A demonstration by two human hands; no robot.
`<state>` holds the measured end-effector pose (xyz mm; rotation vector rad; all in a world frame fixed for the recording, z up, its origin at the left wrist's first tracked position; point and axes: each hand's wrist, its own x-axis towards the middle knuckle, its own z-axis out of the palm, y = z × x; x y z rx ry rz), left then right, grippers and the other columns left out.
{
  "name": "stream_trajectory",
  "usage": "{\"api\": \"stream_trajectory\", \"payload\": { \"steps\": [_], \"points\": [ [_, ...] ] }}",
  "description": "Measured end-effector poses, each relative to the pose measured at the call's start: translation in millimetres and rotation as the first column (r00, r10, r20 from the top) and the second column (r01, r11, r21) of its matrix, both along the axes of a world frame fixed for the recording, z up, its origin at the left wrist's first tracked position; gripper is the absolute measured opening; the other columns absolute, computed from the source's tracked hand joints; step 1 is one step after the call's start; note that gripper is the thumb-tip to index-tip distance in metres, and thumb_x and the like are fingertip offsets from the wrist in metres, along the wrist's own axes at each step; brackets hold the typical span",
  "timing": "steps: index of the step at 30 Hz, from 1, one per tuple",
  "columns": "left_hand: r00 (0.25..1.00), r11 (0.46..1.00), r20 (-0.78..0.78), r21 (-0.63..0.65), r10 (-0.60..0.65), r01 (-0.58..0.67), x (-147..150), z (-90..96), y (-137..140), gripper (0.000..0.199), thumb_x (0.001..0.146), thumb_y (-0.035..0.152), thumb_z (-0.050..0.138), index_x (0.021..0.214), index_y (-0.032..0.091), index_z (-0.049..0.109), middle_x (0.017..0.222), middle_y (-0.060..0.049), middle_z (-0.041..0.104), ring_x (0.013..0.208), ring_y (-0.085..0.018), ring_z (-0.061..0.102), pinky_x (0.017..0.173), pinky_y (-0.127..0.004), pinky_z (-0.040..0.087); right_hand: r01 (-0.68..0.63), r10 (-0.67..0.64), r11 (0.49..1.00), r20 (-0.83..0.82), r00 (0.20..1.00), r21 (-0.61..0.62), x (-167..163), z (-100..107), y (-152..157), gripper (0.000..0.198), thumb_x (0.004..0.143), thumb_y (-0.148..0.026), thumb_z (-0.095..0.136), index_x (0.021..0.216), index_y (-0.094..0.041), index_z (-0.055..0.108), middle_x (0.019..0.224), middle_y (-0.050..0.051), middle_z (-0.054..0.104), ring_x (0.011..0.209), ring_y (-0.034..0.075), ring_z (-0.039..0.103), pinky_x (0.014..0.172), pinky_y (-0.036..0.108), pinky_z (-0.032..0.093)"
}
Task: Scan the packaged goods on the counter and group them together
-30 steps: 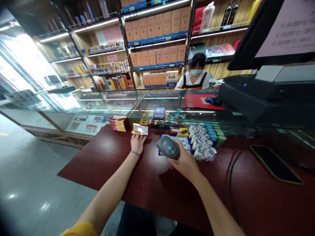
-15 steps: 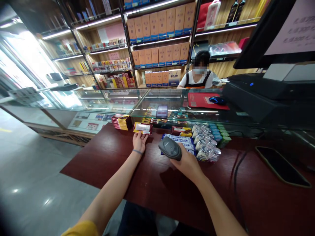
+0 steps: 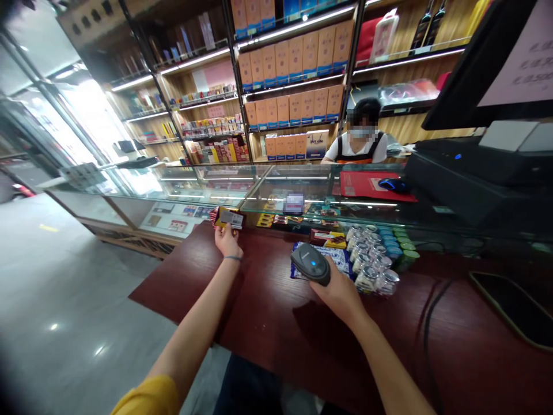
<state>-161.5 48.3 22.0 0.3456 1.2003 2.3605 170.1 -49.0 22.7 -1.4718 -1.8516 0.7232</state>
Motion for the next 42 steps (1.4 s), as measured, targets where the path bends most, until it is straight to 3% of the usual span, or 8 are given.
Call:
{"api": "stream_trajectory", "payload": {
  "steps": [3,6,10,13,17,24,32,42],
  "points": [
    [0.963,0.994,-0.25,-0.015,0.101,-0.109,-38.0,15.0,6.1,0.019,0.084,0.026,0.07,0.102,0.019,0.066,0.098,-0.004,0.071,0.094,-0.017,0.07,0.09,-0.031,0.054,0.011,-0.011,1.0,-0.013,1.0,0.017,-0.3,-0.2,-0.5,0.053,0.08,-0.046,0.065,0.129,-0.027,0.056,0.106,0.008,0.078,0.103,0.034,0.073,0.08,0.039,0.053],
    [0.826,0.988,-0.558,-0.065,0.08,-0.14,-76.2,26.1,5.1,0.017,0.088,0.032,0.066,0.101,0.022,0.071,0.101,-0.004,0.074,0.098,-0.02,0.069,0.097,-0.033,0.053,0.002,-0.001,0.999,-0.042,0.999,0.036,-1.3,1.9,-1.9,0.052,0.08,-0.046,0.066,0.128,-0.027,0.058,0.103,0.007,0.078,0.099,0.033,0.074,0.075,0.038,0.054],
    [0.459,0.962,-0.878,-0.226,-0.134,-0.152,-118.4,32.3,-4.1,0.019,0.09,0.026,0.064,0.105,0.029,0.075,0.114,-0.004,0.075,0.115,-0.025,0.066,0.107,-0.04,0.048,0.006,-0.003,0.999,-0.085,0.996,0.033,-1.8,3.7,-2.6,0.052,0.081,-0.048,0.065,0.127,-0.026,0.057,0.093,0.006,0.077,0.092,0.032,0.075,0.069,0.037,0.053],
    [0.158,0.944,-0.949,-0.296,-0.273,-0.144,-138.6,31.4,-7.6,0.025,0.09,0.02,0.061,0.105,0.033,0.076,0.121,-0.005,0.074,0.124,-0.026,0.063,0.113,-0.041,0.044,0.008,-0.005,1.0,-0.111,0.994,0.026,-2.1,3.1,-2.7,0.05,0.081,-0.048,0.065,0.126,-0.027,0.057,0.088,0.004,0.076,0.084,0.03,0.074,0.065,0.036,0.053],
    [-0.029,0.94,-0.95,-0.303,-0.311,-0.158,-150.1,27.0,-1.9,0.023,0.091,0.02,0.062,0.102,0.034,0.077,0.12,-0.005,0.074,0.124,-0.026,0.063,0.116,-0.039,0.042,0.058,-0.053,0.997,-0.094,0.994,0.055,-2.6,0.4,-3.4,0.043,0.08,-0.045,0.066,0.12,-0.029,0.058,0.088,0.004,0.077,0.082,0.03,0.074,0.066,0.036,0.052],
    [-0.058,0.9,-0.902,-0.417,-0.427,-0.13,-152.0,29.6,14.5,0.022,0.089,0.023,0.064,0.107,0.032,0.076,0.117,-0.006,0.074,0.119,-0.024,0.065,0.112,-0.037,0.045,0.03,-0.028,0.999,-0.072,0.997,0.028,2.8,-5.9,0.8,0.051,0.08,-0.044,0.069,0.128,-0.029,0.057,0.085,0.002,0.076,0.077,0.03,0.074,0.061,0.036,0.052],
    [-0.025,0.879,-0.879,-0.476,-0.477,-0.029,-150.0,35.5,21.6,0.032,0.077,0.02,0.074,0.109,0.028,0.074,0.127,-0.01,0.071,0.134,-0.028,0.056,0.123,-0.051,0.03,0.02,-0.017,0.999,-0.054,0.998,0.047,2.3,-6.3,1.4,0.047,0.082,-0.045,0.067,0.125,-0.03,0.056,0.098,0.005,0.078,0.089,0.032,0.076,0.071,0.04,0.055],
    [-0.039,0.872,-0.873,-0.481,-0.486,-0.09,-147.1,32.7,18.0,0.043,0.075,0.019,0.076,0.116,0.031,0.073,0.136,-0.01,0.067,0.147,-0.035,0.043,0.126,-0.058,0.019,0.039,-0.037,0.999,-0.061,0.997,0.032,3.1,-8.0,1.7,0.049,0.081,-0.046,0.067,0.127,-0.03,0.057,0.084,0.002,0.076,0.077,0.03,0.074,0.063,0.037,0.053]
  ]
}}
